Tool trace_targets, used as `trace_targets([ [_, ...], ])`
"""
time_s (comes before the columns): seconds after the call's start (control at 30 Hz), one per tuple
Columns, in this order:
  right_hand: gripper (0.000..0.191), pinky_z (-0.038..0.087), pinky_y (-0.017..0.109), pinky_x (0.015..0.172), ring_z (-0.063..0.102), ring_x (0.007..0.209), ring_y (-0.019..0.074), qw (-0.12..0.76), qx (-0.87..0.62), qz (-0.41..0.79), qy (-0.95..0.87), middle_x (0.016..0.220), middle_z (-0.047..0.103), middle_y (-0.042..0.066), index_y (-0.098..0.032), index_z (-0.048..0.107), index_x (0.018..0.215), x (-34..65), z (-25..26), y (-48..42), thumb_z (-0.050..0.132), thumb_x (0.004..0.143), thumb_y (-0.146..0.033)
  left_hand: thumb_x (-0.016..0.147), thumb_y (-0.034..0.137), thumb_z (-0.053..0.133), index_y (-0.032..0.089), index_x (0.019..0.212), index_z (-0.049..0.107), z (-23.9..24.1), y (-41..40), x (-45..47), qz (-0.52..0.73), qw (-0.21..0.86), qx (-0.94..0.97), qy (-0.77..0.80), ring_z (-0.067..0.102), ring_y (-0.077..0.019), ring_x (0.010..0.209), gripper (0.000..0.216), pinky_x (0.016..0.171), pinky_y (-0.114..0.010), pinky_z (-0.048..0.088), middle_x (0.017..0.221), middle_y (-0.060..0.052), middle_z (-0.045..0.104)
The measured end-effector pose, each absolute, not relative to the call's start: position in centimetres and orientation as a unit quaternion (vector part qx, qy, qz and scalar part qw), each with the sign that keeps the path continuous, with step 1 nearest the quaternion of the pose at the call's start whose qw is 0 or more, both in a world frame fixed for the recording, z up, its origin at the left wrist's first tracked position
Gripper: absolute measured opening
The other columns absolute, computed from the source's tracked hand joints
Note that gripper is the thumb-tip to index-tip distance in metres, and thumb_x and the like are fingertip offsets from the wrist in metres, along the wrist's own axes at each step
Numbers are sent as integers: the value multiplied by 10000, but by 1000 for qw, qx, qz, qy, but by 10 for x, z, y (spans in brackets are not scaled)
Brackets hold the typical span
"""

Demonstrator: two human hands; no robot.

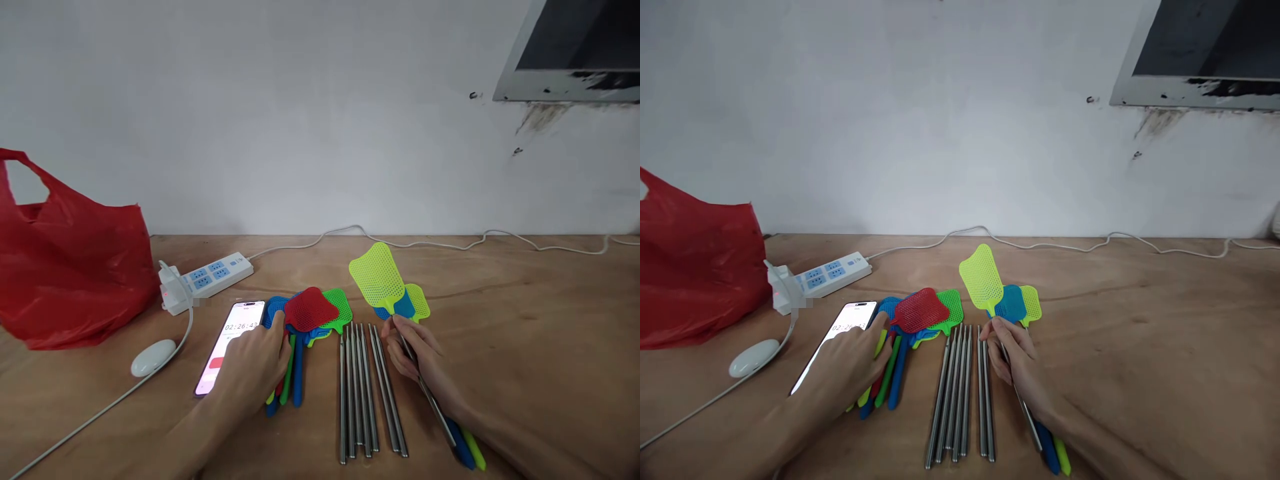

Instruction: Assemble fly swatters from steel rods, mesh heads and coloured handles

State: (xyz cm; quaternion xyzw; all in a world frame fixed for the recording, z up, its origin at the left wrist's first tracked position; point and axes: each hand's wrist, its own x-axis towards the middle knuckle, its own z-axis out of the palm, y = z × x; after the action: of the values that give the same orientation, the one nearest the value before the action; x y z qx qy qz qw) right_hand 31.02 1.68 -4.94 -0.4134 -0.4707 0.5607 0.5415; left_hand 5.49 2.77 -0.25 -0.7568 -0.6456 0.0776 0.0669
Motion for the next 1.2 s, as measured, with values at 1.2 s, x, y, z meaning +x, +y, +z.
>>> trace_targets([
  [1.2, 484, 110, 178, 249, 149, 241, 33, 308, -281, 782, -463, 327, 324, -125, -222, 425, 594, 311, -47, 13, 600, 871, -578, 1010, 383, 487, 223, 1258, 503, -11, 28, 60, -381, -372, -730, -429, 647, -179, 814, 296, 709, -291, 516, 1027, -37, 702],
])
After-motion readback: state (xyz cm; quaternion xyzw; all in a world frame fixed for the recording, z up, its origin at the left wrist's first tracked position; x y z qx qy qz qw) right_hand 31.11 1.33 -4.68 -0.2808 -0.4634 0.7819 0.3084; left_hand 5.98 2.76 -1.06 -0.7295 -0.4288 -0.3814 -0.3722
